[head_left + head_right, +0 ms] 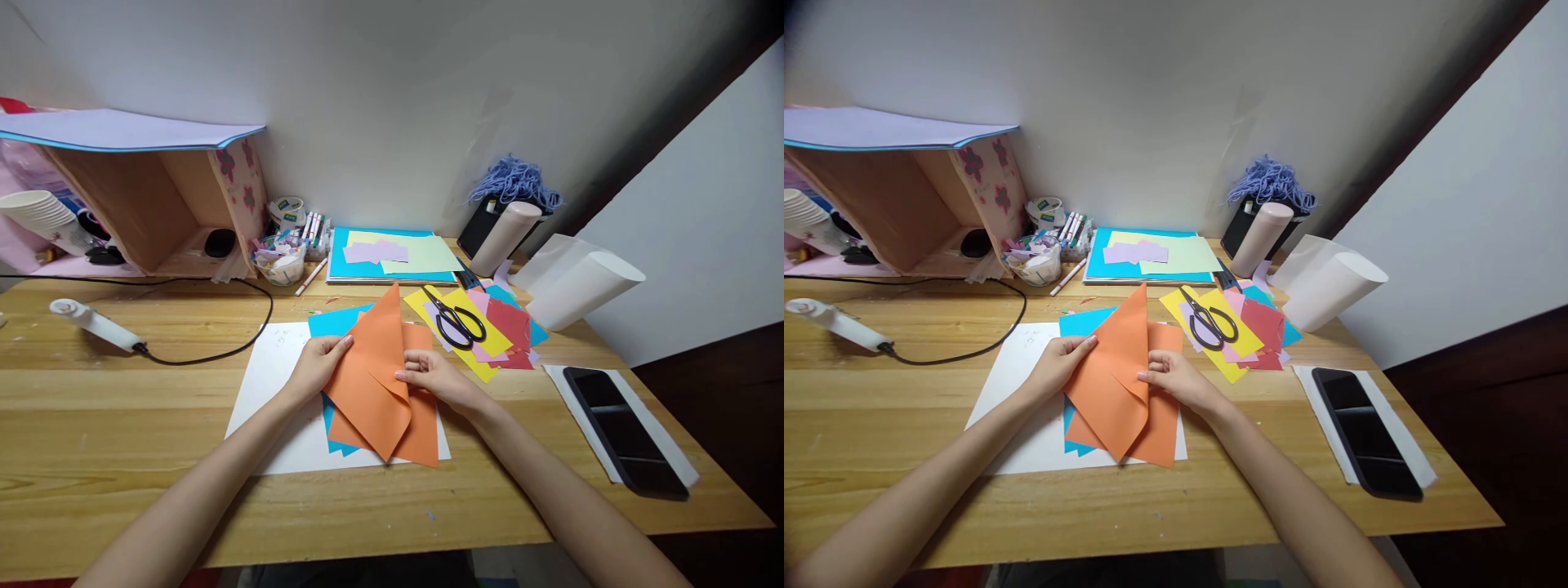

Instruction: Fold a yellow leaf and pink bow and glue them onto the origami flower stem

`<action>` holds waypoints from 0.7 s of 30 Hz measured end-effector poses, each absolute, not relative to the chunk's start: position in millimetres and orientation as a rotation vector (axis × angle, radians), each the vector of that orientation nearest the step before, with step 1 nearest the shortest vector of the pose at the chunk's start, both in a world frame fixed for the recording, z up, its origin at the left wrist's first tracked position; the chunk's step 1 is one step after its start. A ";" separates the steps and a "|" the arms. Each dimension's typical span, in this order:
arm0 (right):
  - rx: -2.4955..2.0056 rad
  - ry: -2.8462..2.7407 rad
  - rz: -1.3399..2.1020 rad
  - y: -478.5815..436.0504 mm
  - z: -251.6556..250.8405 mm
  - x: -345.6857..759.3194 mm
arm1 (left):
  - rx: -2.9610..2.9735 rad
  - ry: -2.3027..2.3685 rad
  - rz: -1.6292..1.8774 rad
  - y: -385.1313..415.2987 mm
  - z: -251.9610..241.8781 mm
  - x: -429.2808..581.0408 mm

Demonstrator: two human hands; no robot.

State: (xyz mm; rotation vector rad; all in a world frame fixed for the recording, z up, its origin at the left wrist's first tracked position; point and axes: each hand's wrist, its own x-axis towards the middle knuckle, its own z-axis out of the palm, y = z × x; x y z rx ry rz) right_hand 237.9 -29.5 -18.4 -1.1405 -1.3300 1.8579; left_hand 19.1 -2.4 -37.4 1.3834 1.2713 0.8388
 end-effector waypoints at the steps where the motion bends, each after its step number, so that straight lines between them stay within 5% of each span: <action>1: -1.192 -1.341 1.797 -28.8 -18.7 236.8 | 1.385 1.276 0.854 -2.3 -38.6 19.2; 21: -1.221 -1.503 1.814 -25.6 -18.7 246.6 | 1.324 1.315 0.939 1.6 -44.6 16.2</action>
